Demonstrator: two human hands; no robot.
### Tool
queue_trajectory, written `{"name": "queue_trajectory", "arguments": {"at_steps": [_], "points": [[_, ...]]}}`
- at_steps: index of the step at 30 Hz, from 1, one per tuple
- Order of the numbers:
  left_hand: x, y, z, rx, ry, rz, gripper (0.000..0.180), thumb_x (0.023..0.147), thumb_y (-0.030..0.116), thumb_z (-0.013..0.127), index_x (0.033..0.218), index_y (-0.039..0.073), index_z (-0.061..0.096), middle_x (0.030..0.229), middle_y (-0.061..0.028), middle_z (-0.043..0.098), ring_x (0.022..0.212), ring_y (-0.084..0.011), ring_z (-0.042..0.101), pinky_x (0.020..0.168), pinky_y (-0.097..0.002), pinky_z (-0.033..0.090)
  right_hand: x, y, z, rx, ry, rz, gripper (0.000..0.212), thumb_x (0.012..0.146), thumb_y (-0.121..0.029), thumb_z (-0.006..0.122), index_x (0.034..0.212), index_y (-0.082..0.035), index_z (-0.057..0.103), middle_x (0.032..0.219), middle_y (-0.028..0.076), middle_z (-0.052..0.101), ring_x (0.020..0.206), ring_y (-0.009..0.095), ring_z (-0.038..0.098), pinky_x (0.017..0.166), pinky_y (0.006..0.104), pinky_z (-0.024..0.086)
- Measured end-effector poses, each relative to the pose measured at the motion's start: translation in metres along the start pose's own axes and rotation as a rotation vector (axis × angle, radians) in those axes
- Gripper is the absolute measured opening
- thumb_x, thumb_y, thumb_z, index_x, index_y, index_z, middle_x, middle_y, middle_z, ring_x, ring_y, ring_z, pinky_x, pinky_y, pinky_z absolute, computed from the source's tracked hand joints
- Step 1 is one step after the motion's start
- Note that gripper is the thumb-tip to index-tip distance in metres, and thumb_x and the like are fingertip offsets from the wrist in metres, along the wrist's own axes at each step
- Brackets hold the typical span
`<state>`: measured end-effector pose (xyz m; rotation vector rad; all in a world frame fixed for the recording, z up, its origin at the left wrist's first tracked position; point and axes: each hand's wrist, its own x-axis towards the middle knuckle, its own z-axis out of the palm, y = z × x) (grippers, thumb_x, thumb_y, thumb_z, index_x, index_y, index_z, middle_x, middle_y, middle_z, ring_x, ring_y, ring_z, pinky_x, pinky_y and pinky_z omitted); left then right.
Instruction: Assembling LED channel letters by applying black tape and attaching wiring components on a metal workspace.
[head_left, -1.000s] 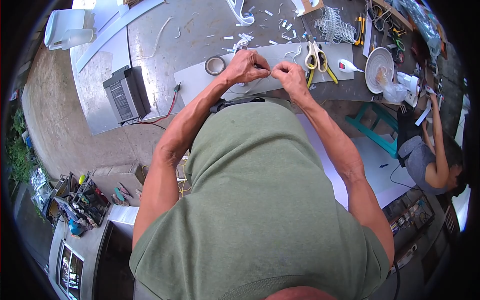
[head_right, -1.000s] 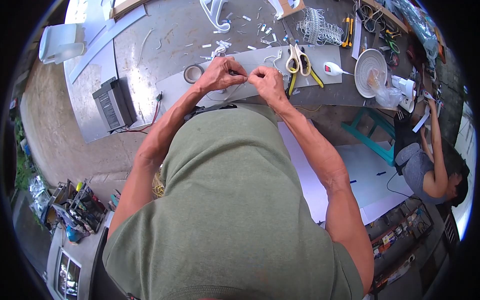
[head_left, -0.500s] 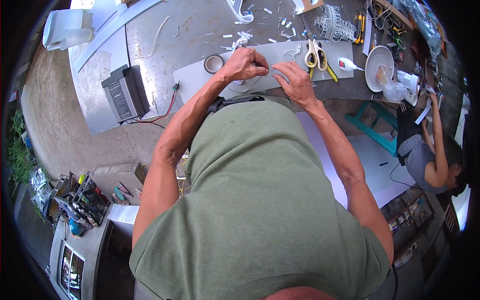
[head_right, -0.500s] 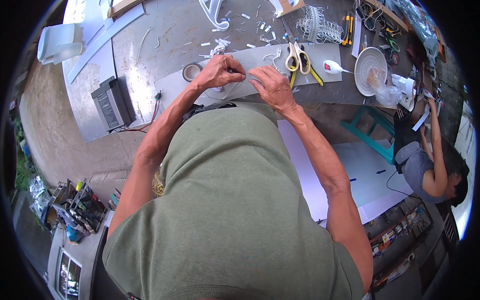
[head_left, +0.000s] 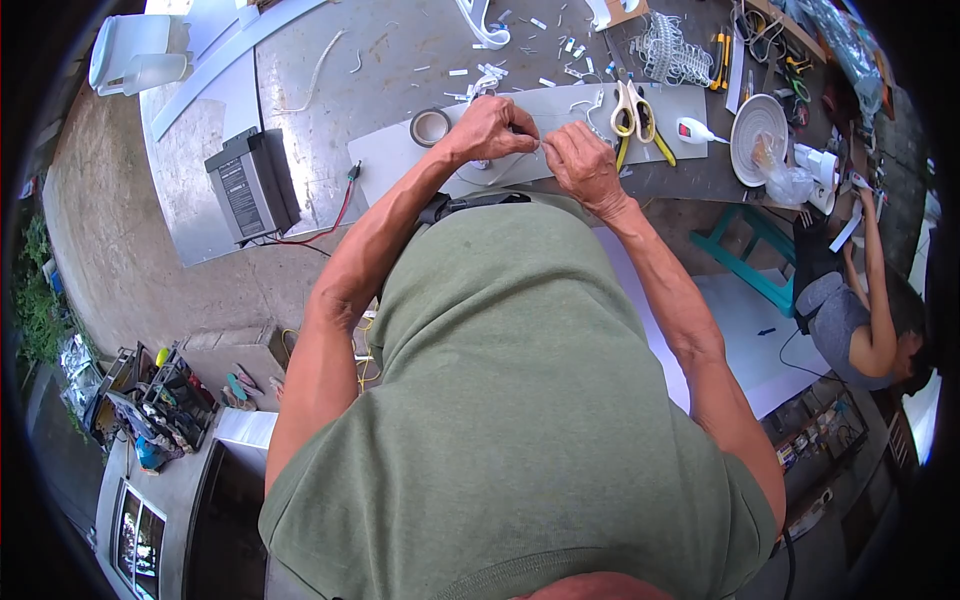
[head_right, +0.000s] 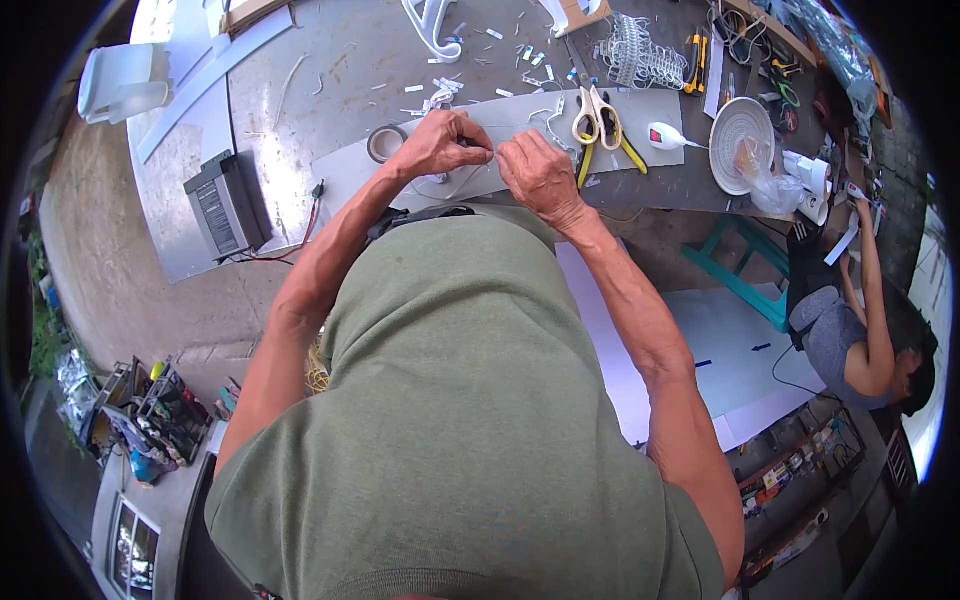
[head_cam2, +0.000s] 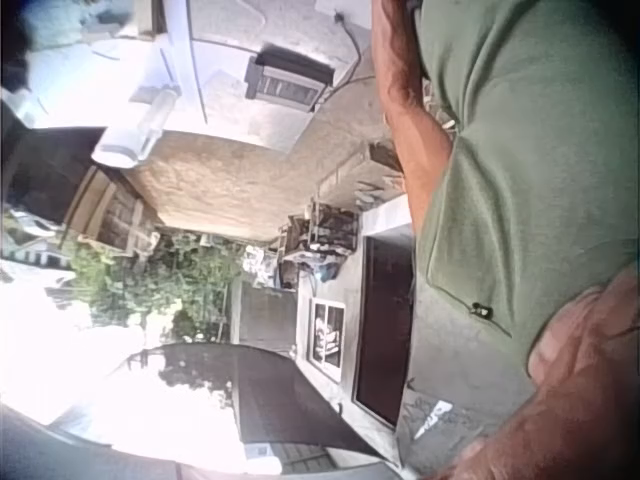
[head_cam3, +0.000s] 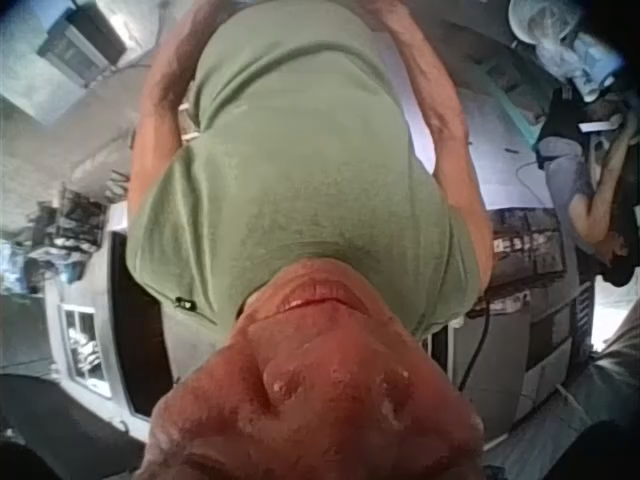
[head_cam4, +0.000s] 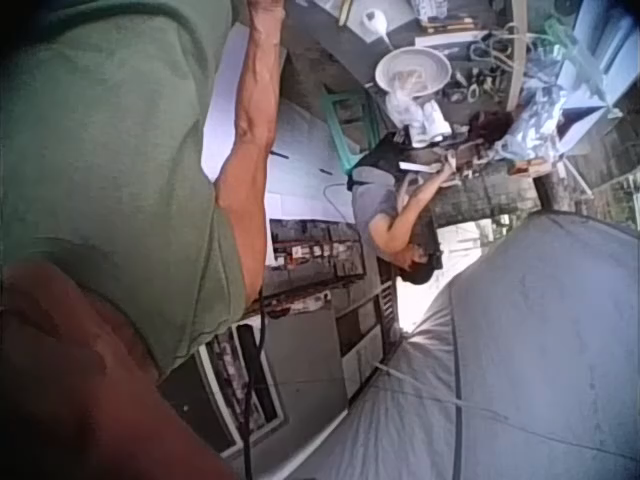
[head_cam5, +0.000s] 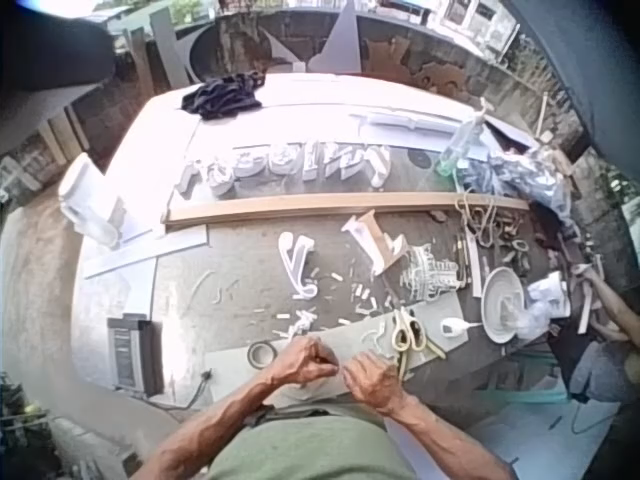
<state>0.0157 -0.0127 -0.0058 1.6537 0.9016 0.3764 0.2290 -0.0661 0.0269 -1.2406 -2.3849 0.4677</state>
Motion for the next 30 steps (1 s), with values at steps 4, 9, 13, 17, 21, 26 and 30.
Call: {"name": "queue_trajectory", "arguments": {"at_steps": [4, 9, 13, 17, 21, 26, 30], "points": [[0.000, 0.001, 0.003, 0.036, 0.021, 0.022, 0.025, 0.074, 0.025, 0.075, 0.091, 0.007, 0.079, 0.082, -0.0119, 0.072, 0.075, -0.0251, 0.067, 0.071, -0.0349, 0.052, -0.004, -0.005, 0.016, 0.557, -0.144, 0.802, 0.012, 0.086, -0.012, 0.068, 0.086, -0.001, 0.062, 0.071, 0.007, 0.057, 0.060, 0.017, 0.055, 0.057, 0.0343, 0.047], [0.000, -0.004, 0.005, 0.037, 0.072, 0.081, 0.026, 0.073, 0.027, 0.075, 0.090, 0.008, 0.079, 0.084, -0.0127, 0.074, 0.077, -0.0275, 0.070, 0.072, -0.0351, 0.053, 0.001, 0.016, 0.003, 1.360, -0.387, 1.379, 0.015, 0.091, -0.016, 0.065, 0.096, -0.001, 0.067, 0.075, 0.002, 0.064, 0.057, 0.008, 0.051, 0.053, 0.0267, 0.044], [0.000, -0.001, 0.001, -0.004, -0.004, -0.017, 0.025, 0.076, 0.023, 0.076, 0.094, 0.007, 0.079, 0.084, -0.0102, 0.073, 0.077, -0.0228, 0.067, 0.072, -0.0348, 0.052, -0.002, 0.001, -0.007, 0.676, -0.173, 0.732, 0.017, 0.090, -0.009, 0.067, 0.105, -0.002, 0.068, 0.087, 0.007, 0.068, 0.068, 0.016, 0.063, 0.062, 0.0309, 0.050], [0.001, -0.003, 0.002, 0.007, 0.024, 0.033, 0.026, 0.074, 0.028, 0.074, 0.090, 0.008, 0.080, 0.082, -0.0113, 0.075, 0.073, -0.0260, 0.070, 0.070, -0.0349, 0.053, -0.006, -0.003, -0.010, 0.253, -0.034, 0.205, 0.021, 0.087, -0.006, 0.069, 0.107, -0.003, 0.067, 0.096, 0.011, 0.069, 0.087, 0.027, 0.068, 0.072, 0.0383, 0.054], [0.001, 0.002, -0.001, 0.010, -0.033, -0.023, 0.026, 0.076, 0.027, 0.076, 0.094, 0.008, 0.079, 0.082, -0.0103, 0.071, 0.076, -0.0237, 0.065, 0.070, -0.0357, 0.050, -0.010, 0.002, -0.002, 0.165, 0.011, 0.047, 0.021, 0.086, -0.005, 0.069, 0.106, -0.003, 0.067, 0.094, 0.010, 0.068, 0.087, 0.028, 0.066, 0.072, 0.0382, 0.054], [0.001, 0.001, -0.002, 0.004, -0.031, -0.022, 0.026, 0.075, 0.028, 0.077, 0.093, 0.009, 0.080, 0.079, -0.0099, 0.070, 0.076, -0.0239, 0.064, 0.069, -0.0358, 0.049, -0.009, 0.005, -0.001, 0.006, -0.031, -0.068, 0.013, 0.085, -0.005, 0.068, 0.098, -0.002, 0.065, 0.091, 0.010, 0.067, 0.082, 0.027, 0.064, 0.069, 0.0365, 0.053], [0.000, 0.000, 0.000, -0.014, -0.026, -0.012, 0.027, 0.075, 0.029, 0.077, 0.093, 0.009, 0.080, 0.078, -0.0095, 0.069, 0.075, -0.0236, 0.064, 0.069, -0.0358, 0.049, -0.003, 0.000, 0.004, 0.055, 0.023, -0.043, 0.010, 0.086, -0.006, 0.068, 0.093, -0.001, 0.064, 0.081, 0.010, 0.063, 0.069, 0.025, 0.062, 0.063, 0.0372, 0.051]]}}
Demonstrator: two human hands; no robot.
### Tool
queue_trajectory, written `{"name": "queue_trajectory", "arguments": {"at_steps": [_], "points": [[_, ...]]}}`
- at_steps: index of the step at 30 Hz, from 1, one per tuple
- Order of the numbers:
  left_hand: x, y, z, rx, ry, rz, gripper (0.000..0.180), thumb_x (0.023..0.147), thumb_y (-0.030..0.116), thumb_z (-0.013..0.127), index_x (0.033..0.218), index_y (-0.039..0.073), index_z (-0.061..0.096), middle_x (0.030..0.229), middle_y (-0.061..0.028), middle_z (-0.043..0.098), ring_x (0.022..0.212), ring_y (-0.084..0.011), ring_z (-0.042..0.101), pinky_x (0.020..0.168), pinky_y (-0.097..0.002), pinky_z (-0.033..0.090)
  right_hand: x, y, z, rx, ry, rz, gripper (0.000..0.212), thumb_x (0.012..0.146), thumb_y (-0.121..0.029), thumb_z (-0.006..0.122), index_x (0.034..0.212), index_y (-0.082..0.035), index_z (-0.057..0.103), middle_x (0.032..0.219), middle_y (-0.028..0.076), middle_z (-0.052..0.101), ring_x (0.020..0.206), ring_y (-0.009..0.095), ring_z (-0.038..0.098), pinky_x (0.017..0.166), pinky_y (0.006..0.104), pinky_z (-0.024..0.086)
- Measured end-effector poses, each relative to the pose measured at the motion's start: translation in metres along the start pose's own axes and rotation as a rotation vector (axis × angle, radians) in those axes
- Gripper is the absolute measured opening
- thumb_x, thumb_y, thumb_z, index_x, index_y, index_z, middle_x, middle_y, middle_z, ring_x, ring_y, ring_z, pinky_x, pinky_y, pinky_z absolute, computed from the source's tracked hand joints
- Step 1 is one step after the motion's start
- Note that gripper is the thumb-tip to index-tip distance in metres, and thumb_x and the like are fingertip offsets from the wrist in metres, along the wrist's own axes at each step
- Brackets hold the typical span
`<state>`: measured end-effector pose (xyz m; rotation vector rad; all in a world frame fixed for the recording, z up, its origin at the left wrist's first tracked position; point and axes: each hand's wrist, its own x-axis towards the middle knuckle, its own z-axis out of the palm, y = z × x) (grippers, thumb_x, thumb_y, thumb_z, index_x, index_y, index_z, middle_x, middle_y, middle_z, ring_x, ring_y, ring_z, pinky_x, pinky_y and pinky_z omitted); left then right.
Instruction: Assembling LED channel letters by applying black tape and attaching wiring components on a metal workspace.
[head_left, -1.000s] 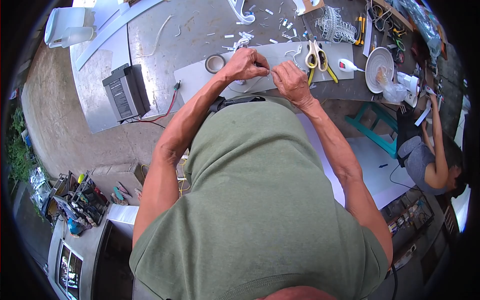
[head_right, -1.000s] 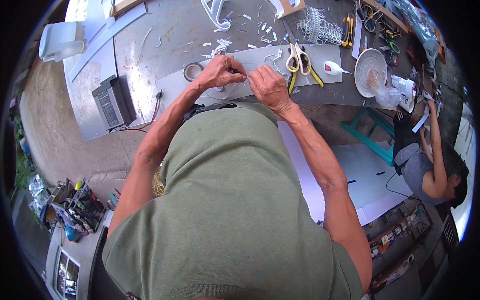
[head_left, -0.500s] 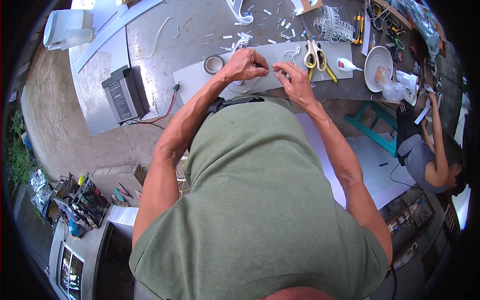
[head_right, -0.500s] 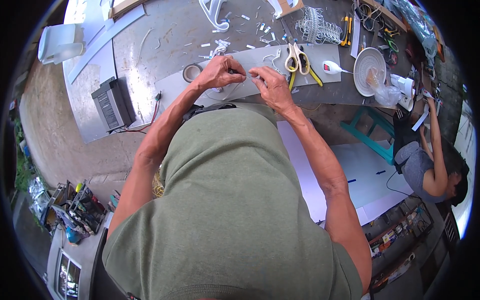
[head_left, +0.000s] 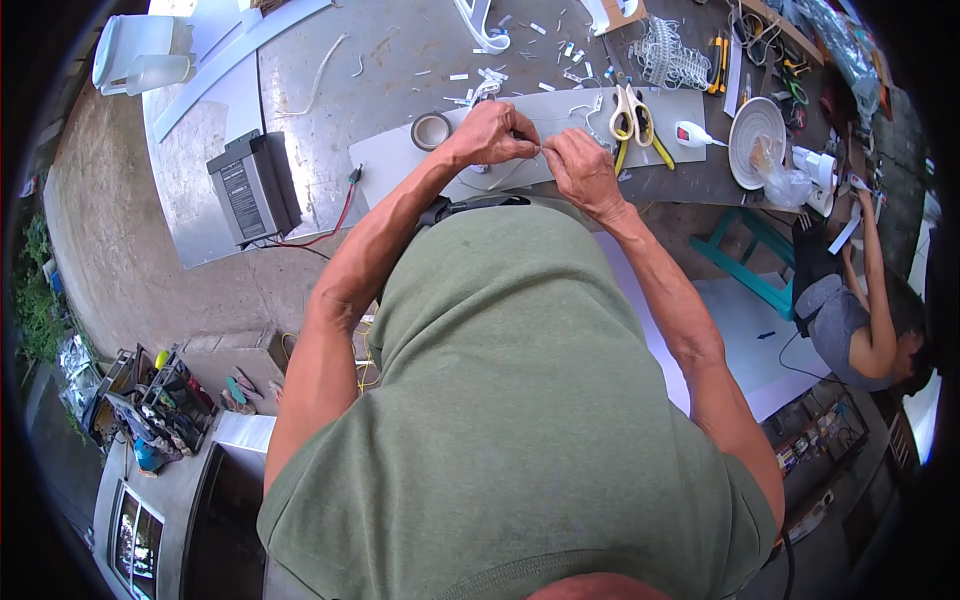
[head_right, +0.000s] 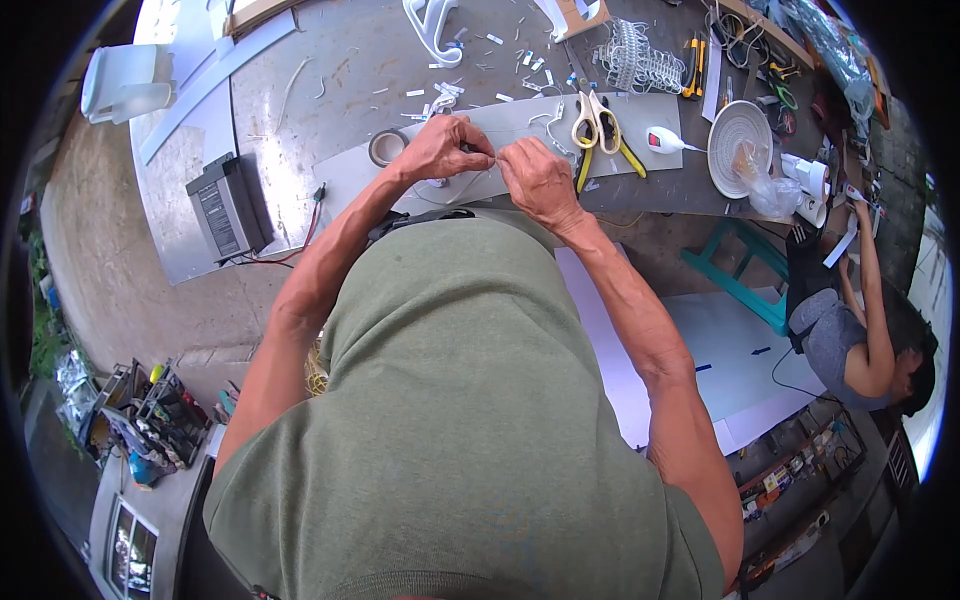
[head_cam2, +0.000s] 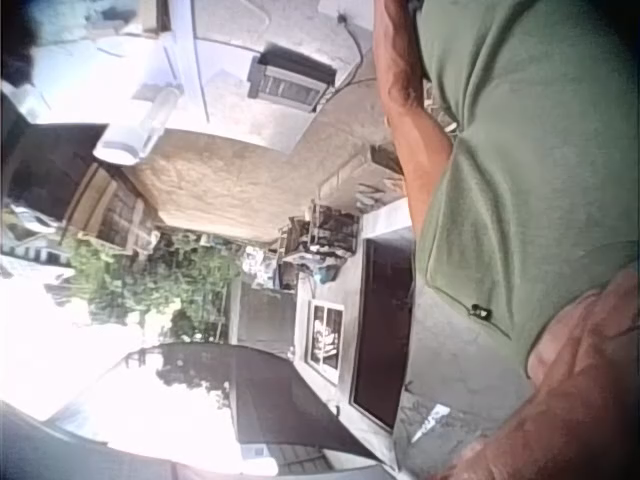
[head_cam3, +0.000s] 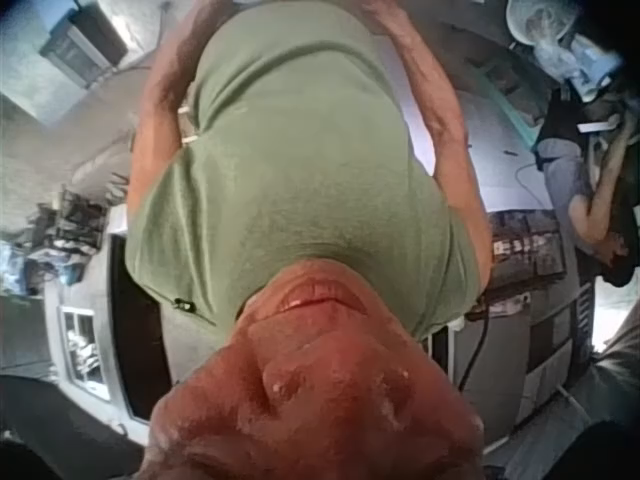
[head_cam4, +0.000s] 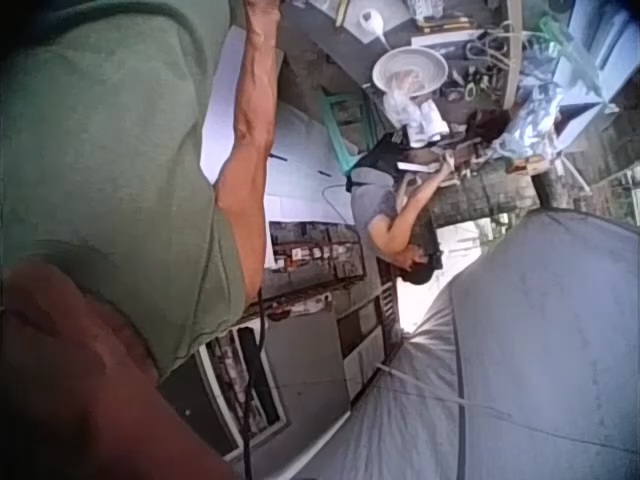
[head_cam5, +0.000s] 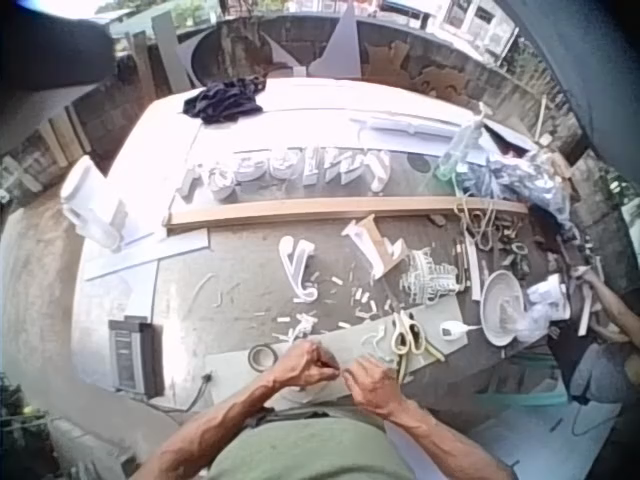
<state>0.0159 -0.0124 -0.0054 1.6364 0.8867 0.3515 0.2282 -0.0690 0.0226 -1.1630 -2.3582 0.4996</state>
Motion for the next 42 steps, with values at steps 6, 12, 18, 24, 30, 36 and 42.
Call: {"name": "queue_trajectory", "arguments": {"at_steps": [6, 12, 18, 24, 30, 36, 42], "points": [[-0.004, -0.001, 0.001, 0.005, 0.126, 0.092, 0.022, 0.075, 0.021, 0.078, 0.092, 0.007, 0.079, 0.079, -0.0092, 0.070, 0.074, -0.0213, 0.062, 0.069, -0.0345, 0.049, 0.013, 0.010, 0.000, 1.381, -0.226, 1.526, 0.012, 0.088, -0.017, 0.070, 0.092, -0.005, 0.067, 0.074, -0.001, 0.060, 0.052, 0.005, 0.043, 0.043, 0.0214, 0.031], [-0.001, 0.002, -0.004, -0.078, 0.050, -0.057, 0.023, 0.076, 0.020, 0.077, 0.093, 0.005, 0.079, 0.083, -0.0094, 0.073, 0.076, -0.0204, 0.065, 0.071, -0.0337, 0.051, 0.008, -0.012, -0.013, 0.444, -0.041, 0.576, 0.020, 0.087, -0.009, 0.071, 0.105, -0.002, 0.065, 0.081, 0.007, 0.065, 0.069, 0.015, 0.061, 0.059, 0.0308, 0.049], [0.001, -0.003, -0.002, -0.028, 0.042, 0.003, 0.027, 0.075, 0.023, 0.076, 0.093, 0.004, 0.078, 0.083, -0.0108, 0.074, 0.073, -0.0205, 0.067, 0.070, -0.0335, 0.052, 0.001, -0.006, -0.010, -0.008, 0.020, 0.110, 0.025, 0.082, -0.006, 0.073, 0.105, -0.003, 0.065, 0.091, 0.009, 0.066, 0.087, 0.026, 0.066, 0.072, 0.0374, 0.054], [0.001, -0.003, -0.002, -0.035, 0.021, -0.042, 0.027, 0.073, 0.026, 0.075, 0.090, 0.006, 0.078, 0.081, -0.0111, 0.074, 0.075, -0.0234, 0.069, 0.070, -0.0338, 0.053, 0.005, -0.007, -0.012, -0.088, 0.002, -0.041, 0.018, 0.079, -0.004, 0.070, 0.096, -0.002, 0.064, 0.083, 0.008, 0.062, 0.077, 0.025, 0.062, 0.066, 0.0373, 0.051], [-0.001, -0.004, -0.004, -0.030, 0.018, -0.007, 0.025, 0.073, 0.025, 0.074, 0.087, 0.004, 0.077, 0.076, -0.0137, 0.068, 0.073, -0.0256, 0.065, 0.068, -0.0372, 0.050, 0.011, -0.007, -0.010, -0.076, -0.021, -0.022, 0.012, 0.080, -0.004, 0.069, 0.089, -0.003, 0.060, 0.080, 0.010, 0.057, 0.075, 0.028, 0.059, 0.063, 0.0391, 0.049], [-0.003, -0.004, 0.004, 0.022, 0.071, 0.063, 0.022, 0.071, 0.023, 0.075, 0.085, 0.006, 0.078, 0.078, -0.0111, 0.071, 0.074, -0.0273, 0.063, 0.069, -0.0388, 0.049, 0.003, -0.001, 0.007, 0.446, -0.079, 0.509, 0.008, 0.087, -0.008, 0.064, 0.084, -0.003, 0.058, 0.067, 0.007, 0.053, 0.057, 0.020, 0.054, 0.050, 0.0343, 0.043], [-0.001, -0.010, 0.004, -0.038, 0.089, 0.120, 0.019, 0.076, 0.020, 0.076, 0.090, 0.009, 0.079, 0.080, -0.0062, 0.071, 0.079, -0.0217, 0.059, 0.072, -0.0360, 0.047, 0.015, 0.019, -0.003, 1.445, -0.310, 1.461, 0.009, 0.090, -0.013, 0.064, 0.084, -0.008, 0.059, 0.069, -0.001, 0.053, 0.052, 0.006, 0.044, 0.038, 0.0213, 0.026]]}}
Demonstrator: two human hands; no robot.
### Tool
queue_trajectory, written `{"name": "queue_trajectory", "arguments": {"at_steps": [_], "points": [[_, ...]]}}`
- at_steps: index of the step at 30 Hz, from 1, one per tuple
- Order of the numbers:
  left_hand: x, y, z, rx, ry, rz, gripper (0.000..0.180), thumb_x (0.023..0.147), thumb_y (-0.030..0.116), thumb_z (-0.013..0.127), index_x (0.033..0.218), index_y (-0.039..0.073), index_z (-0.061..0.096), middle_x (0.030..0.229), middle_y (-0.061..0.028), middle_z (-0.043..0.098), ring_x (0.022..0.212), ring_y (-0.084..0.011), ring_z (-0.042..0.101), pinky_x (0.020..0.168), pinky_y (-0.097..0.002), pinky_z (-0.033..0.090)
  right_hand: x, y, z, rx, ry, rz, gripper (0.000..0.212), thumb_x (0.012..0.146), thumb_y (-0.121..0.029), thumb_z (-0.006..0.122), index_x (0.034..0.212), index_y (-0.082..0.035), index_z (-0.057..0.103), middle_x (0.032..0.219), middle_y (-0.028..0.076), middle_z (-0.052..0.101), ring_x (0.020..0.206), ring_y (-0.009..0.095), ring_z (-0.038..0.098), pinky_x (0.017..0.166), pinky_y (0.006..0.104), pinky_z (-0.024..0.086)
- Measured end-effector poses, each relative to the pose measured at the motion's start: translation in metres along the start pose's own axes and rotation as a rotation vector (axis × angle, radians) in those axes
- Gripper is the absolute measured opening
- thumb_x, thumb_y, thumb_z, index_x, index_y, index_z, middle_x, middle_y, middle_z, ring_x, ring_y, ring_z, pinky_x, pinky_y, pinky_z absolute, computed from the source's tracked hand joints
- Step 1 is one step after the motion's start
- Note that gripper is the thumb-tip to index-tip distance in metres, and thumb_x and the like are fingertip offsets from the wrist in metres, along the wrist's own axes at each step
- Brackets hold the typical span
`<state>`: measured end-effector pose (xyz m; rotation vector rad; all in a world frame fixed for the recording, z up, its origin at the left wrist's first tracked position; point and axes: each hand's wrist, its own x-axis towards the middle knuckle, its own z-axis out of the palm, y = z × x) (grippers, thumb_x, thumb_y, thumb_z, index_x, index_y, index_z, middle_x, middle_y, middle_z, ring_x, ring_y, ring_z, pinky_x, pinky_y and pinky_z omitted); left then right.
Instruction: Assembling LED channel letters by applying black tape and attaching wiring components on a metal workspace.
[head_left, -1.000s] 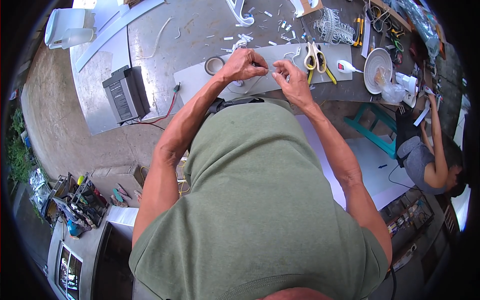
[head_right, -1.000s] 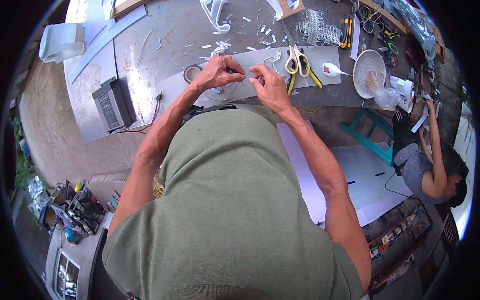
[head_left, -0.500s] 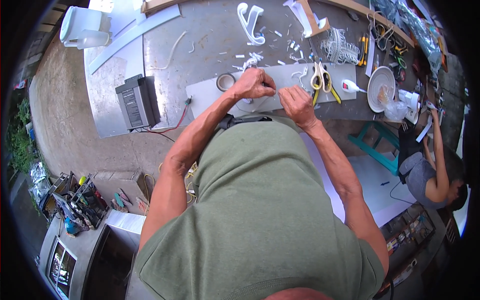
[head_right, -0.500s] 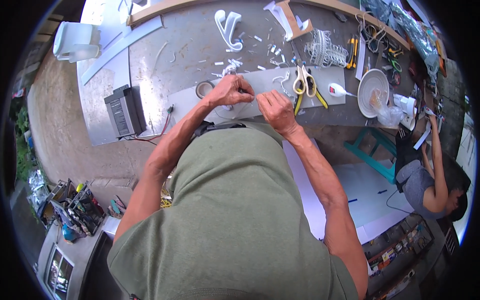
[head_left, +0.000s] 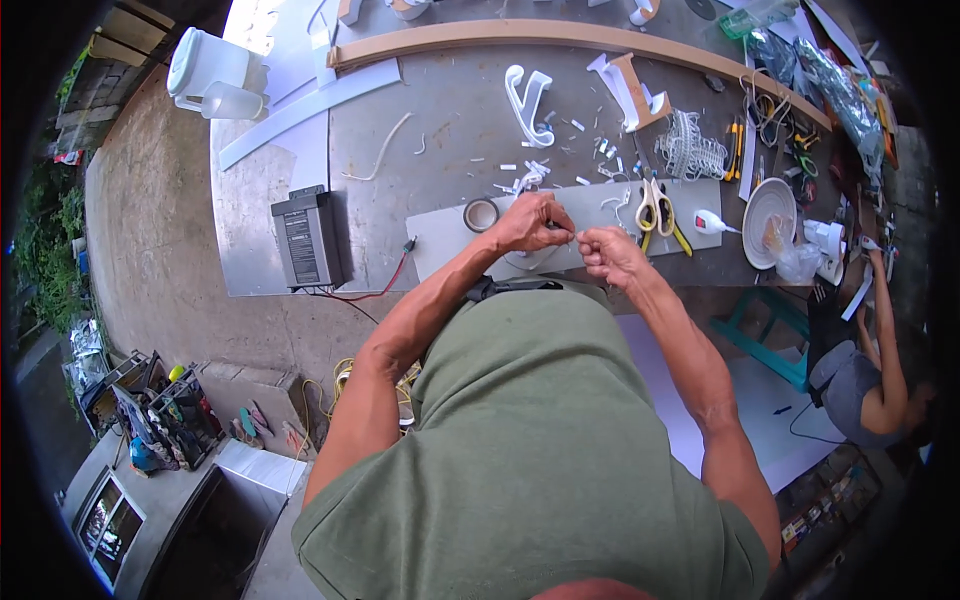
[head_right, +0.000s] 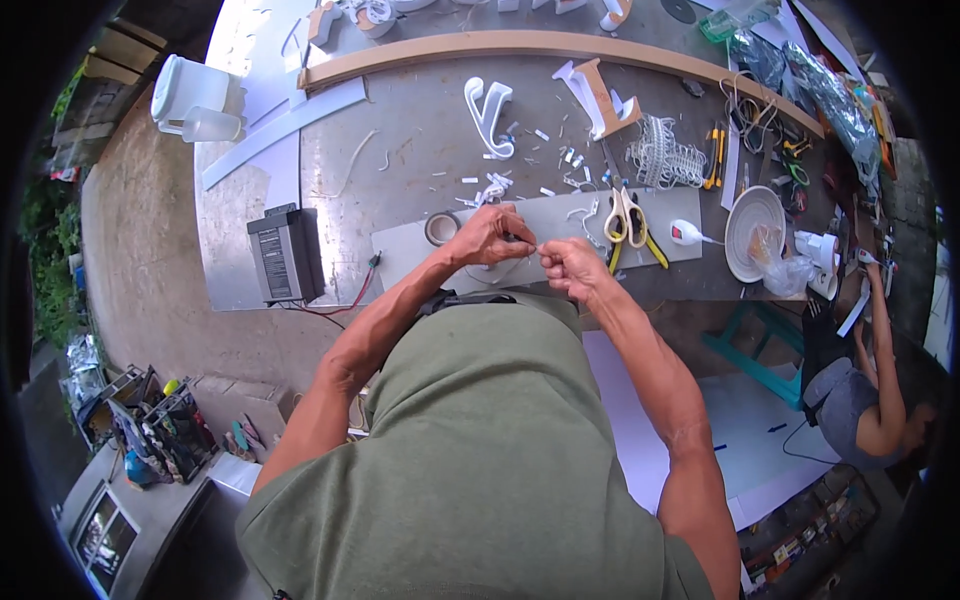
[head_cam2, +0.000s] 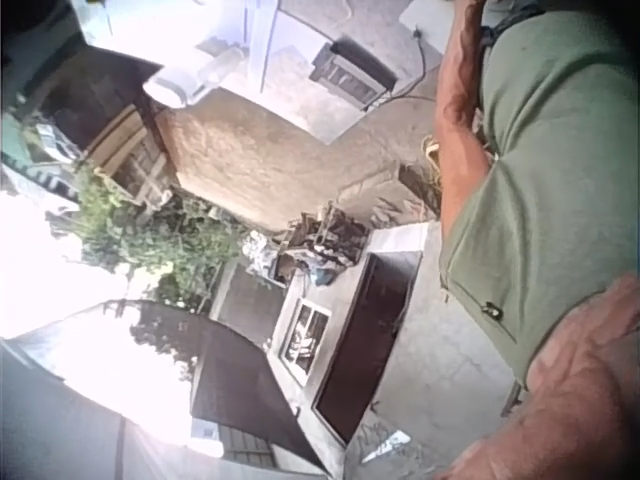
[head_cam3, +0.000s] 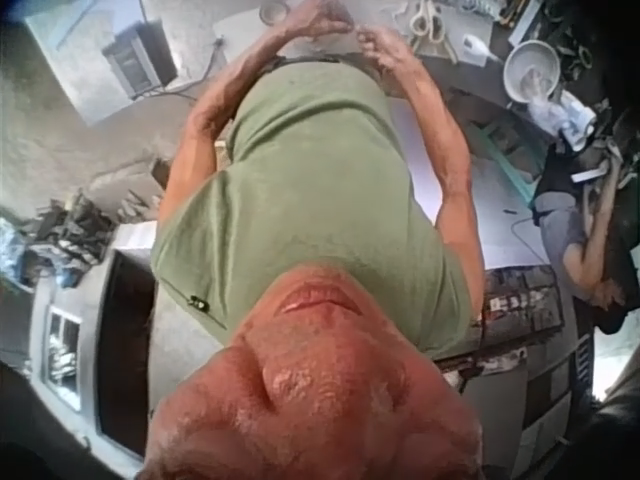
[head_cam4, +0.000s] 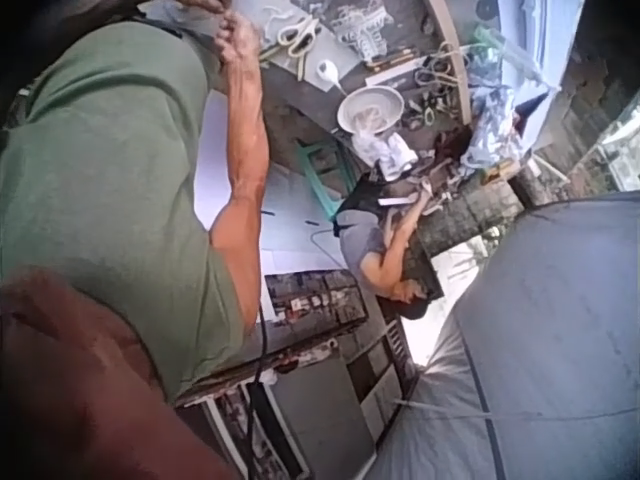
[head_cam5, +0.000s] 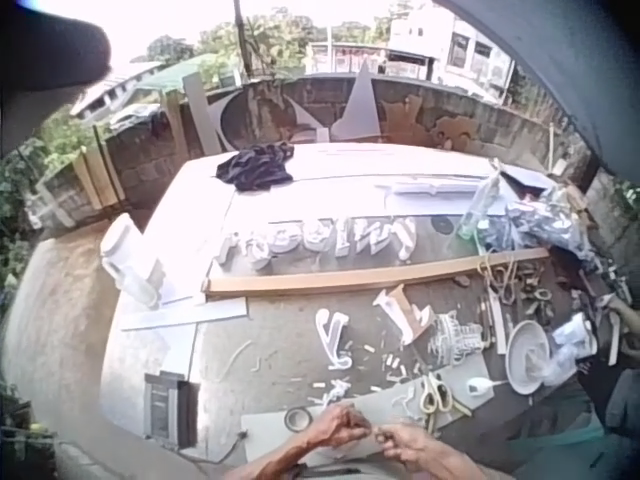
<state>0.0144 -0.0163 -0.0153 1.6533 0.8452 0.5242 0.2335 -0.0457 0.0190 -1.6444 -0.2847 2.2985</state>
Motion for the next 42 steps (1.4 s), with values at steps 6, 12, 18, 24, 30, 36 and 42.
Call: {"name": "queue_trajectory", "arguments": {"at_steps": [6, 12, 18, 24, 30, 36, 42], "points": [[-0.001, 0.009, -0.011, -0.120, 0.004, -0.122, 0.023, 0.077, 0.020, 0.076, 0.093, 0.004, 0.078, 0.079, -0.0112, 0.073, 0.071, -0.0174, 0.066, 0.067, -0.0325, 0.051, -0.016, 0.009, 0.007, -0.982, 0.280, -0.963, 0.019, 0.091, -0.012, 0.065, 0.107, -0.003, 0.066, 0.088, 0.008, 0.069, 0.077, 0.020, 0.066, 0.064, 0.0331, 0.052], [0.004, 0.011, -0.011, -0.116, -0.056, -0.161, 0.027, 0.076, 0.023, 0.075, 0.096, 0.005, 0.079, 0.080, -0.0103, 0.074, 0.071, -0.0188, 0.067, 0.069, -0.0327, 0.052, -0.020, 0.011, 0.008, -1.145, 0.290, -1.179, 0.019, 0.087, -0.007, 0.069, 0.105, -0.003, 0.067, 0.096, 0.011, 0.069, 0.088, 0.029, 0.067, 0.076, 0.0383, 0.054], [0.002, 0.011, -0.011, -0.155, -0.089, -0.220, 0.022, 0.082, 0.020, 0.076, 0.095, 0.002, 0.078, 0.081, -0.0076, 0.071, 0.075, -0.0160, 0.064, 0.069, -0.0318, 0.050, -0.018, 0.009, 0.007, -1.300, 0.264, -1.395, 0.017, 0.084, -0.004, 0.073, 0.100, -0.003, 0.066, 0.091, 0.011, 0.067, 0.084, 0.030, 0.066, 0.075, 0.0403, 0.053], [0.001, 0.012, -0.011, -0.073, -0.096, -0.163, 0.024, 0.081, 0.023, 0.078, 0.096, 0.004, 0.078, 0.081, -0.0075, 0.071, 0.077, -0.0172, 0.064, 0.070, -0.0328, 0.050, -0.013, 0.007, 0.008, -1.249, 0.237, -1.323, 0.014, 0.086, -0.010, 0.071, 0.096, -0.002, 0.067, 0.082, 0.009, 0.065, 0.074, 0.025, 0.064, 0.067, 0.0378, 0.051], [0.001, 0.013, -0.011, -0.086, -0.098, -0.150, 0.023, 0.081, 0.023, 0.078, 0.096, 0.005, 0.079, 0.083, -0.0070, 0.069, 0.083, -0.0181, 0.063, 0.073, -0.0343, 0.049, -0.001, 0.004, -0.007, -0.142, -0.066, -0.123, 0.014, 0.094, -0.016, 0.065, 0.099, -0.003, 0.066, 0.079, 0.004, 0.065, 0.063, 0.009, 0.059, 0.045, 0.0185, 0.042], [0.003, 0.014, -0.013, -0.188, -0.104, -0.242, 0.023, 0.082, 0.022, 0.078, 0.097, 0.005, 0.078, 0.083, -0.0083, 0.069, 0.082, -0.0180, 0.063, 0.074, -0.0337, 0.049, -0.023, 0.011, 0.012, -0.923, 0.282, -1.037, 0.019, 0.090, -0.009, 0.070, 0.106, -0.001, 0.063, 0.088, 0.006, 0.067, 0.074, 0.016, 0.065, 0.059, 0.0296, 0.053], [0.005, 0.014, -0.015, -0.137, -0.147, -0.240, 0.025, 0.081, 0.023, 0.077, 0.097, 0.004, 0.078, 0.085, -0.0090, 0.069, 0.083, -0.0189, 0.064, 0.075, -0.0338, 0.050, -0.019, 0.012, 0.008, -1.247, 0.315, -1.416, 0.018, 0.086, -0.004, 0.070, 0.103, -0.002, 0.065, 0.092, 0.011, 0.067, 0.083, 0.028, 0.066, 0.073, 0.0371, 0.054]]}}
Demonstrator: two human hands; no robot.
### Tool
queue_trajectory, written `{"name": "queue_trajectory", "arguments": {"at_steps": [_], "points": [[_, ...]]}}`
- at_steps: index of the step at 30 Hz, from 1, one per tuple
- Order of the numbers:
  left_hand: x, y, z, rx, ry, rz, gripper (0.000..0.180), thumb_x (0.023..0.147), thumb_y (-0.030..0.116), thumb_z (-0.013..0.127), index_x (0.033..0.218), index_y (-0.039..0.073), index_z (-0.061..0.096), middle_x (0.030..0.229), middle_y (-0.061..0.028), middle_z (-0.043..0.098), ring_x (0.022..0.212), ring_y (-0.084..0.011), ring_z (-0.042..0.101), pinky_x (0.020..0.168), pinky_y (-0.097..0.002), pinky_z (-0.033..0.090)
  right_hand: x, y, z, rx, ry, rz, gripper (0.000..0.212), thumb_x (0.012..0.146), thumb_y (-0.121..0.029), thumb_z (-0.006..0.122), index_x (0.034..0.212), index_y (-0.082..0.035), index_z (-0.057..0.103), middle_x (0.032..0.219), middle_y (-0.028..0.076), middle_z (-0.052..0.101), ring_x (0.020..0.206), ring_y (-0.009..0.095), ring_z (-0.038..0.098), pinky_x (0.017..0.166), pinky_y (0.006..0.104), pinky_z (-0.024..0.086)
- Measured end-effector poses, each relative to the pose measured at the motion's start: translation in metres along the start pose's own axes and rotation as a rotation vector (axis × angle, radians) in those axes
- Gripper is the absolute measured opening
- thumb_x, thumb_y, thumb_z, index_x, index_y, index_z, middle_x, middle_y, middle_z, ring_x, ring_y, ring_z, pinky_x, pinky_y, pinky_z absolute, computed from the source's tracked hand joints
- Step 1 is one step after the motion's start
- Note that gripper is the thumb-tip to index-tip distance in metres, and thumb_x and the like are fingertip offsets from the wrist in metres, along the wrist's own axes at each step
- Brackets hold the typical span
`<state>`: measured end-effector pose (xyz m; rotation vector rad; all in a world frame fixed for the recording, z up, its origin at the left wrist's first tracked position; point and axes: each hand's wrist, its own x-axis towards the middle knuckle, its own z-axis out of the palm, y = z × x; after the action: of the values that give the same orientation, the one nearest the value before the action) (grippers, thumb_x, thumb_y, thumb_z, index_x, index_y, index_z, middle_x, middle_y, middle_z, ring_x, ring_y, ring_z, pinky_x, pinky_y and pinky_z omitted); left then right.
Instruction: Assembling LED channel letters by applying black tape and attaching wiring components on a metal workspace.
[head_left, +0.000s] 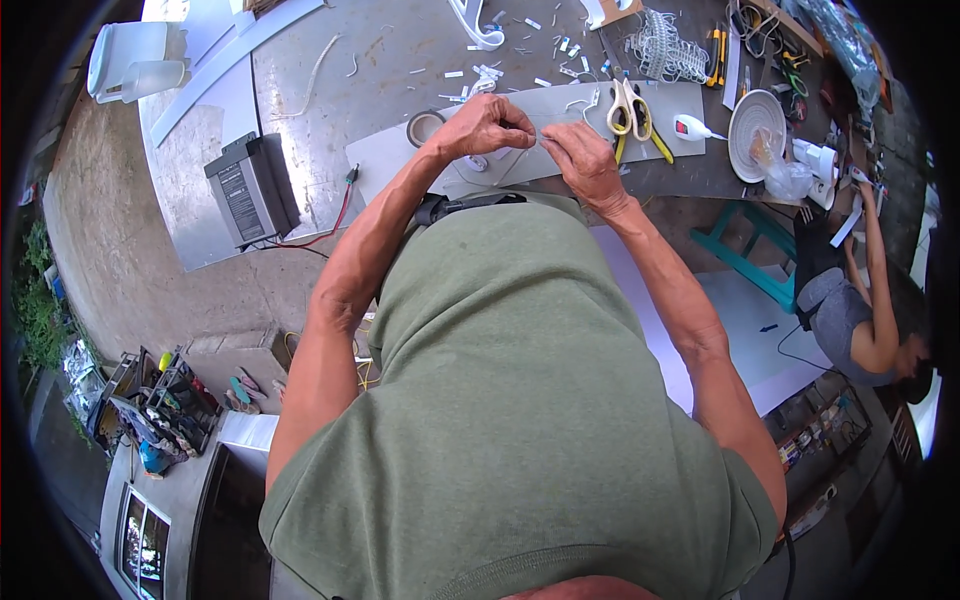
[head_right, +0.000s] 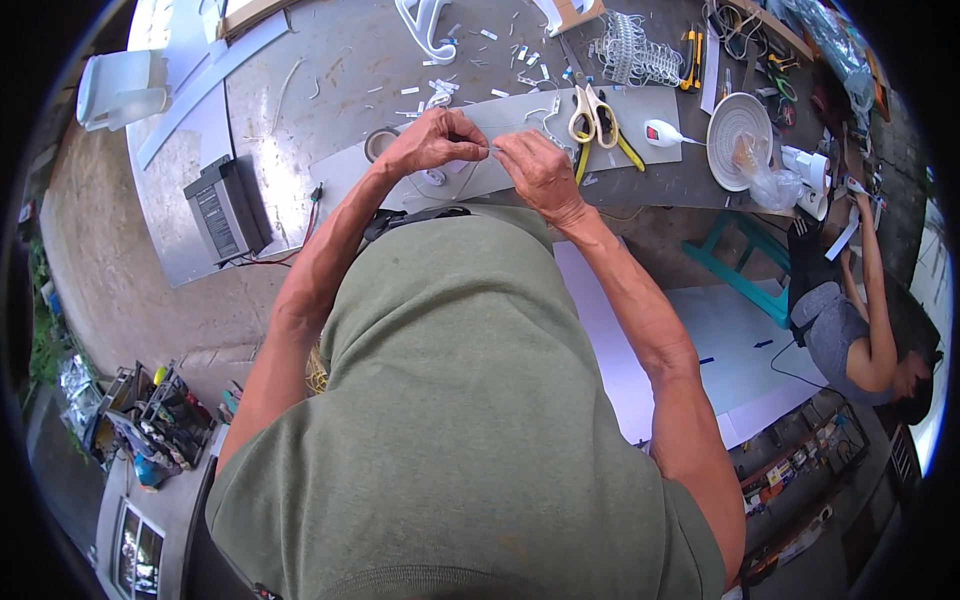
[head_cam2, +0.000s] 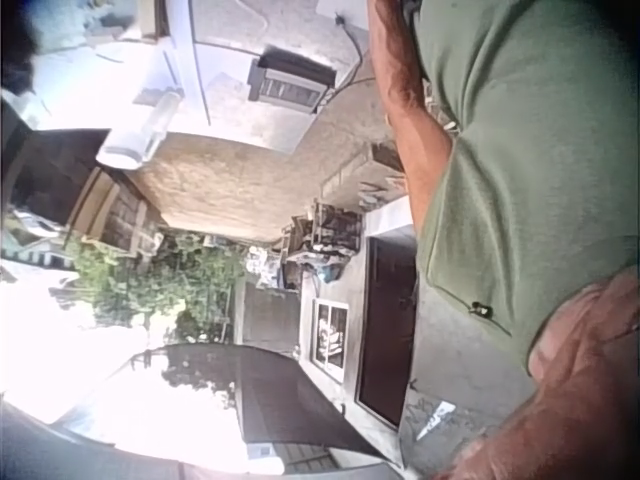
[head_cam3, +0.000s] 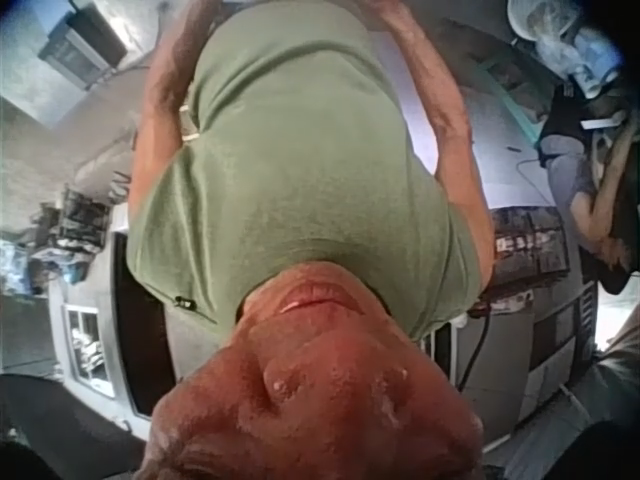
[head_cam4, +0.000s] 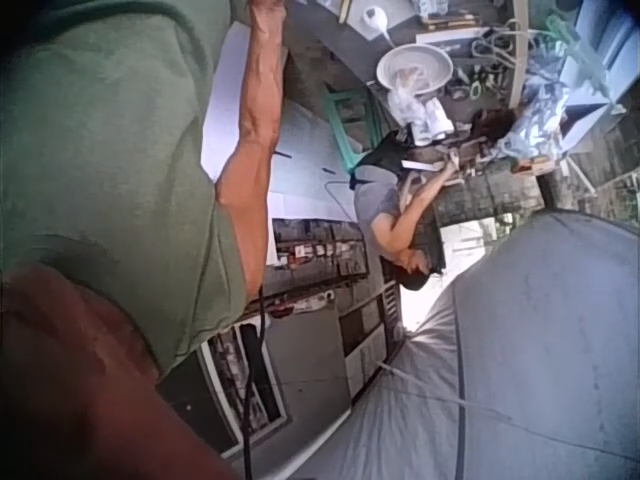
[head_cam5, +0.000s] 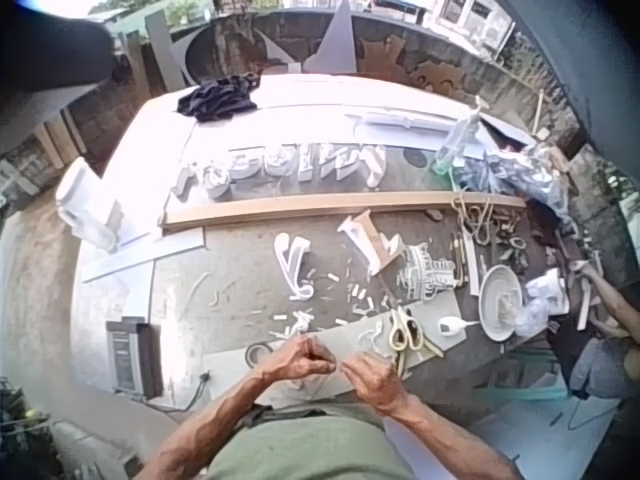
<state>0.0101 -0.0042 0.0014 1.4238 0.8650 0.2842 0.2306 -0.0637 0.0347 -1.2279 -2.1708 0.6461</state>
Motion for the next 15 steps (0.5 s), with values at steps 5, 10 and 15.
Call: {"name": "queue_trajectory", "arguments": {"at_steps": [5, 10, 15], "points": [[-0.0006, -0.0019, 0.0006, -0.004, 0.006, 0.018, 0.026, 0.081, 0.024, 0.078, 0.098, 0.005, 0.078, 0.086, -0.0091, 0.069, 0.081, -0.0191, 0.063, 0.073, -0.0342, 0.049, -0.0014, 0.0046, 0.0025, -0.061, -0.040, -0.097, 0.014, 0.086, -0.003, 0.069, 0.099, 0.000, 0.064, 0.090, 0.012, 0.065, 0.082, 0.029, 0.064, 0.072, 0.0389, 0.053], [-0.0007, 0.0008, 0.0009, 0.066, -0.023, 0.010, 0.027, 0.081, 0.026, 0.078, 0.098, 0.004, 0.078, 0.086, -0.0091, 0.069, 0.081, -0.0194, 0.063, 0.073, -0.0347, 0.049, -0.0008, 0.0043, 0.0042, -0.010, -0.101, 0.023, 0.013, 0.089, -0.009, 0.069, 0.098, -0.001, 0.063, 0.085, 0.008, 0.064, 0.074, 0.023, 0.062, 0.065, 0.0352, 0.052], [-0.0022, 0.0020, 0.0003, -0.024, 0.003, 0.023, 0.027, 0.083, 0.026, 0.078, 0.099, 0.004, 0.078, 0.088, -0.0082, 0.069, 0.082, -0.0189, 0.063, 0.074, -0.0341, 0.049, 0.0027, 0.0084, -0.0009, 1.220, -0.270, 1.151, 0.016, 0.097, -0.018, 0.064, 0.101, -0.003, 0.063, 0.083, -0.001, 0.062, 0.065, 0.007, 0.055, 0.053, 0.0256, 0.046]]}}
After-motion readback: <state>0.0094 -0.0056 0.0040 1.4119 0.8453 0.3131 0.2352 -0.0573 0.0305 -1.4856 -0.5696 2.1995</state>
